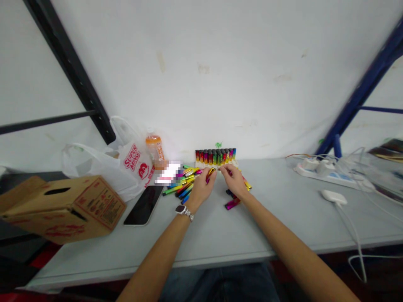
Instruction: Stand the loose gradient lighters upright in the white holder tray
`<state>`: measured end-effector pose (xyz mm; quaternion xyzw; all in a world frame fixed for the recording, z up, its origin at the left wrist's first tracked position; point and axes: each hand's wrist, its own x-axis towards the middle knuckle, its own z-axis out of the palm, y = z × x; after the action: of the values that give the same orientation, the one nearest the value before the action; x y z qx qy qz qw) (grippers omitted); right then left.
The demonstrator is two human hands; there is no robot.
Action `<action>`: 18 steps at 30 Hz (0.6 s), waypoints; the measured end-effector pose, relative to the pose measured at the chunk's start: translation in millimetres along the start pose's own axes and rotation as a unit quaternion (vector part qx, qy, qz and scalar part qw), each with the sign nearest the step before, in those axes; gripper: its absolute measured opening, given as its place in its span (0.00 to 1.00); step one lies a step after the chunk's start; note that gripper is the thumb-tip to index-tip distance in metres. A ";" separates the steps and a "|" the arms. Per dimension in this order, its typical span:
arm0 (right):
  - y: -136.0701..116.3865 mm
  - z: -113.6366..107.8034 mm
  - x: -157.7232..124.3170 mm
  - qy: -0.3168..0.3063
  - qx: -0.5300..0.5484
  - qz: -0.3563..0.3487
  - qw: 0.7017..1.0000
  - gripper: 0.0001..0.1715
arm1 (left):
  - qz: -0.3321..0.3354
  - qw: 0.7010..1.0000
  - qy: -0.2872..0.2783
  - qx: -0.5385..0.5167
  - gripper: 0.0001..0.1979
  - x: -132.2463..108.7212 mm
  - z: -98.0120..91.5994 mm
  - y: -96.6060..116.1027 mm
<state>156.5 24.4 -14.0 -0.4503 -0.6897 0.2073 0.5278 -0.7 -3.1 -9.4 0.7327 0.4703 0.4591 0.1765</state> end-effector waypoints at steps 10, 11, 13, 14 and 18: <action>-10.0 0.8 -8.3 -0.063 0.016 0.001 0.998 0.15 | 0.032 0.997 -0.055 -0.051 0.09 -1.3 5.0 0.5; -8.1 0.9 -7.8 -0.058 0.014 0.003 0.998 0.16 | 0.017 0.996 -0.042 -0.077 0.10 -1.0 5.6 0.3; -4.1 1.8 -6.7 -0.060 0.006 0.017 0.998 0.17 | -0.027 0.990 -0.012 -0.141 0.14 -0.4 7.3 -0.4; -2.5 2.7 -6.6 -0.067 -0.001 0.025 0.997 0.17 | -0.048 0.984 0.004 -0.170 0.16 -0.1 8.3 -0.7; -1.1 7.1 -9.1 -0.117 -0.048 0.019 0.992 0.13 | -0.060 0.974 0.075 -0.203 0.20 1.1 10.9 0.4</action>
<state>149.9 17.5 -20.7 -0.4612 -0.7471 0.2354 0.4169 8.8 -0.5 -14.2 0.6154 0.4223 0.5870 0.3136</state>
